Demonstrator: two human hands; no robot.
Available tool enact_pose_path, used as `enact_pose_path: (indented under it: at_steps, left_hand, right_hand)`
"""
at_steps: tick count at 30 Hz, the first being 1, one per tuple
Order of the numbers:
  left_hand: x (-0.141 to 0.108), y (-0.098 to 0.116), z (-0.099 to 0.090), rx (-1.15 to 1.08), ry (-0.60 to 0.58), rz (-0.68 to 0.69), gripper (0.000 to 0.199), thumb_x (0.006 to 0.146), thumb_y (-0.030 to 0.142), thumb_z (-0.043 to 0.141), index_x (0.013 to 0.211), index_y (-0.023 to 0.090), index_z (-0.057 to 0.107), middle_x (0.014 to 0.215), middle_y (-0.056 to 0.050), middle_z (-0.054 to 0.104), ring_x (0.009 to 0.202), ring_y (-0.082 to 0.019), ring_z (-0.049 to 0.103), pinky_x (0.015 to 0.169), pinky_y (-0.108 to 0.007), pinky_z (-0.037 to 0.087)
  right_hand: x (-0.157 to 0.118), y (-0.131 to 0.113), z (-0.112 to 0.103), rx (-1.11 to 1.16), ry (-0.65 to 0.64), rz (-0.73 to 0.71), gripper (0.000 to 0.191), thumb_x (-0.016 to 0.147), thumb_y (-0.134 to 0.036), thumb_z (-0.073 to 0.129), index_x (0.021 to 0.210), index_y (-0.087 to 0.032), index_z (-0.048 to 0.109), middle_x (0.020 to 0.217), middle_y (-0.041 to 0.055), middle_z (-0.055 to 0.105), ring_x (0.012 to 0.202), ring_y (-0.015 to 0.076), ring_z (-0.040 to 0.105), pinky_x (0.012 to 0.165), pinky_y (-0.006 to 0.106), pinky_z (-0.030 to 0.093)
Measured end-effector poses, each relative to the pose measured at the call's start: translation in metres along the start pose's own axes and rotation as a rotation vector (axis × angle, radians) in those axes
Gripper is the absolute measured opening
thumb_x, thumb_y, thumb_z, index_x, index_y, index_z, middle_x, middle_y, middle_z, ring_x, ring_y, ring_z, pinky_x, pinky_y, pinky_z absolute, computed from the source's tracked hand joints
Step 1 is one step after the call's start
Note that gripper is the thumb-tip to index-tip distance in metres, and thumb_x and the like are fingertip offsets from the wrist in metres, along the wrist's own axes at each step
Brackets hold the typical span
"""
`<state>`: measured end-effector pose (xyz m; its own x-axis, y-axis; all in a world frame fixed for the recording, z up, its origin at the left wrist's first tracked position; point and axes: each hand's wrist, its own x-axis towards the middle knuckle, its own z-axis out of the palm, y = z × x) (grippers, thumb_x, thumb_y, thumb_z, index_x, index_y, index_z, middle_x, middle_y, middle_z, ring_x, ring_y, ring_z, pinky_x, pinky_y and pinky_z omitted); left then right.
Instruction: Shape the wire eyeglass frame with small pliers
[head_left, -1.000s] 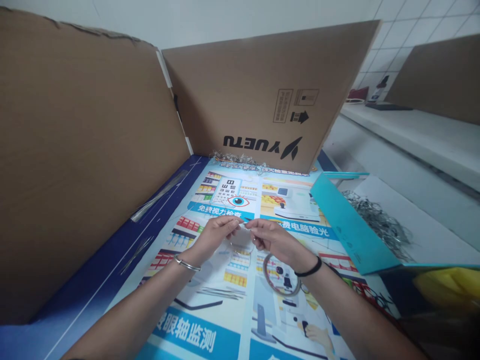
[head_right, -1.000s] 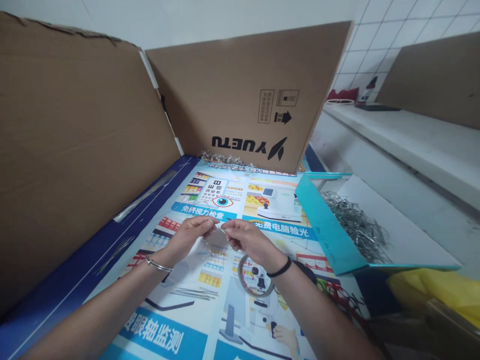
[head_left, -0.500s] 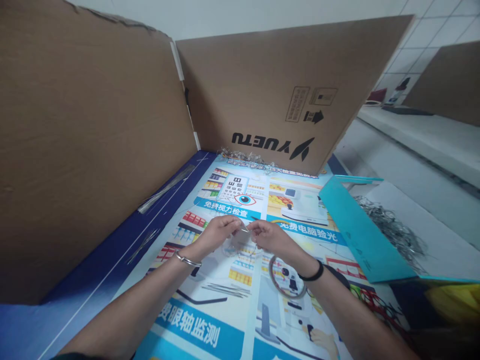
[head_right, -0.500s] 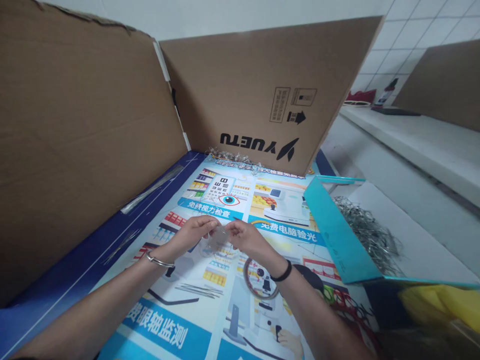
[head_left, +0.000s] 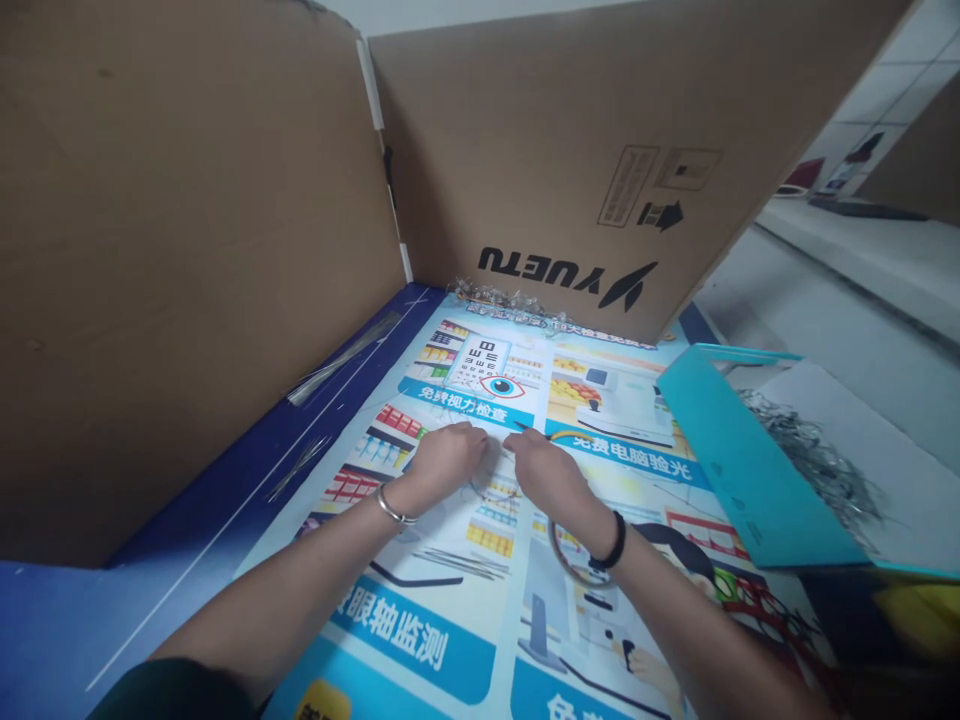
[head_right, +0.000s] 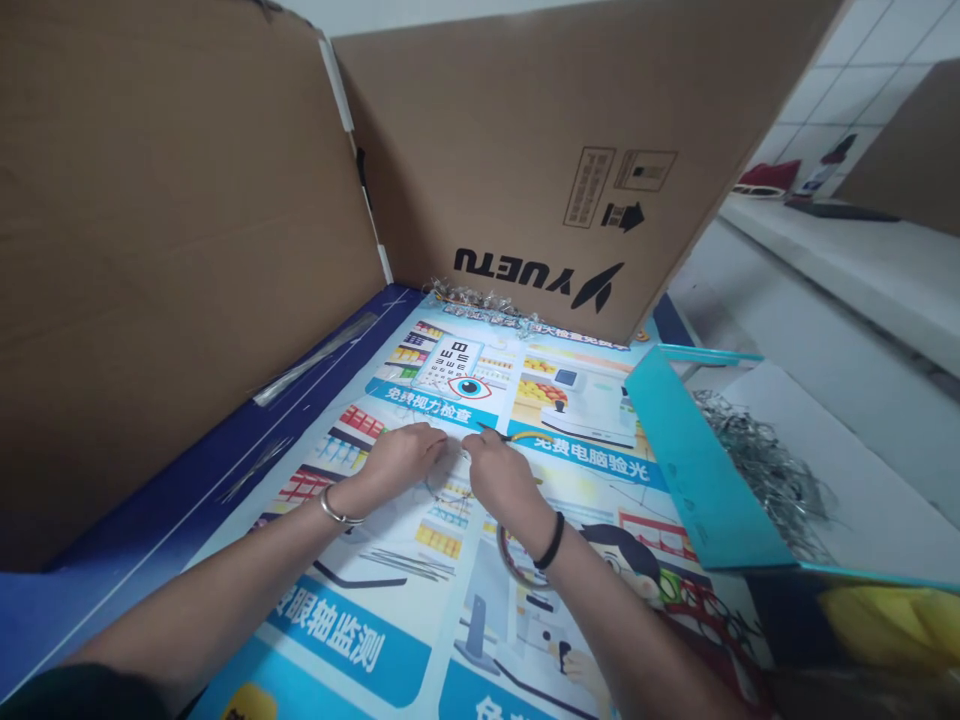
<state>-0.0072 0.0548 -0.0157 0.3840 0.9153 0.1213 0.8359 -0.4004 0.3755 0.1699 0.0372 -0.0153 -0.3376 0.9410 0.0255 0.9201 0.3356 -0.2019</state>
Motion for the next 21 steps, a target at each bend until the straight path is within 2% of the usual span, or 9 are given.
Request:
enact_pose_path:
  at_steps: [3,6,9,10,12,14,16,19,21]
  left_hand:
    - [-0.001,0.001,0.000,0.054,-0.011,0.022,0.026,0.087,0.029,0.040,0.084,0.018,0.064,0.082,-0.008,0.061,0.077,-0.020,0.057,0.064,-0.027,0.041]
    - [0.000,0.003,-0.007,-0.027,0.010,0.087,0.022,0.084,0.027,0.048,0.100,0.021,0.061,0.096,-0.007,0.062,0.090,-0.020,0.057,0.073,-0.030,0.045]
    - [-0.004,0.009,-0.017,-0.119,0.155,0.214,0.028,0.084,0.023,0.048,0.111,0.020,0.055,0.113,-0.008,0.058,0.107,-0.022,0.051,0.088,-0.037,0.043]
    - [-0.006,0.013,-0.020,-0.138,0.221,0.251,0.028,0.086,0.022,0.045,0.112,0.019,0.055,0.115,-0.009,0.057,0.109,-0.022,0.049,0.092,-0.039,0.041]
    - [-0.013,0.021,-0.026,-0.172,0.276,0.347,0.025,0.087,0.021,0.042,0.107,0.019,0.057,0.112,-0.009,0.059,0.108,-0.021,0.050,0.094,-0.039,0.040]
    - [-0.021,0.028,-0.030,-0.195,0.245,0.434,0.022,0.088,0.021,0.042,0.101,0.019,0.059,0.105,-0.009,0.061,0.102,-0.020,0.053,0.091,-0.037,0.042]
    - [-0.028,0.033,-0.030,-0.180,0.188,0.460,0.021,0.088,0.021,0.042,0.097,0.018,0.060,0.100,-0.009,0.062,0.097,-0.020,0.055,0.088,-0.037,0.043]
    - [-0.032,0.032,-0.024,-0.097,0.074,0.402,0.020,0.087,0.022,0.043,0.097,0.018,0.059,0.100,-0.009,0.062,0.096,-0.022,0.055,0.086,-0.038,0.045]
    - [-0.033,0.028,-0.016,-0.030,0.035,0.357,0.022,0.084,0.019,0.046,0.103,0.017,0.057,0.107,-0.010,0.059,0.102,-0.024,0.053,0.089,-0.040,0.044]
  right_hand:
    - [-0.003,-0.003,0.001,-0.142,0.000,-0.009,0.030,0.081,-0.007,0.037,0.102,-0.021,0.054,0.097,0.0079,0.057,0.079,0.0183,0.058,0.059,0.025,0.039]
    - [-0.004,-0.005,-0.001,-0.189,0.006,-0.008,0.027,0.084,-0.009,0.036,0.101,-0.021,0.053,0.097,0.0087,0.056,0.079,0.0185,0.058,0.059,0.026,0.039]
    - [-0.004,-0.005,-0.004,-0.195,0.000,0.000,0.024,0.085,-0.013,0.037,0.100,-0.020,0.054,0.098,0.0096,0.055,0.080,0.0188,0.057,0.062,0.027,0.039]
    - [-0.004,-0.005,-0.006,-0.190,-0.002,0.002,0.023,0.085,-0.014,0.037,0.100,-0.020,0.054,0.098,0.0096,0.055,0.080,0.0187,0.057,0.062,0.027,0.039]
    - [-0.006,-0.004,-0.009,-0.163,-0.002,-0.007,0.022,0.085,-0.016,0.038,0.100,-0.020,0.054,0.098,0.0085,0.055,0.079,0.0184,0.057,0.061,0.027,0.038]
    - [-0.008,-0.002,-0.012,-0.125,0.010,-0.037,0.021,0.084,-0.017,0.041,0.100,-0.021,0.054,0.097,0.0071,0.056,0.078,0.0179,0.057,0.061,0.026,0.038]
    - [-0.009,-0.001,-0.014,-0.098,0.033,-0.073,0.021,0.082,-0.016,0.044,0.099,-0.021,0.056,0.096,0.0064,0.057,0.080,0.0179,0.056,0.062,0.026,0.038]
    - [-0.010,0.001,-0.014,-0.049,0.098,-0.113,0.019,0.083,-0.015,0.043,0.092,-0.020,0.059,0.092,0.0062,0.059,0.085,0.0180,0.054,0.070,0.027,0.038]
    - [-0.009,0.002,-0.012,0.025,0.140,-0.169,0.021,0.085,-0.015,0.041,0.089,-0.019,0.061,0.089,0.0056,0.060,0.089,0.0173,0.052,0.078,0.026,0.038]
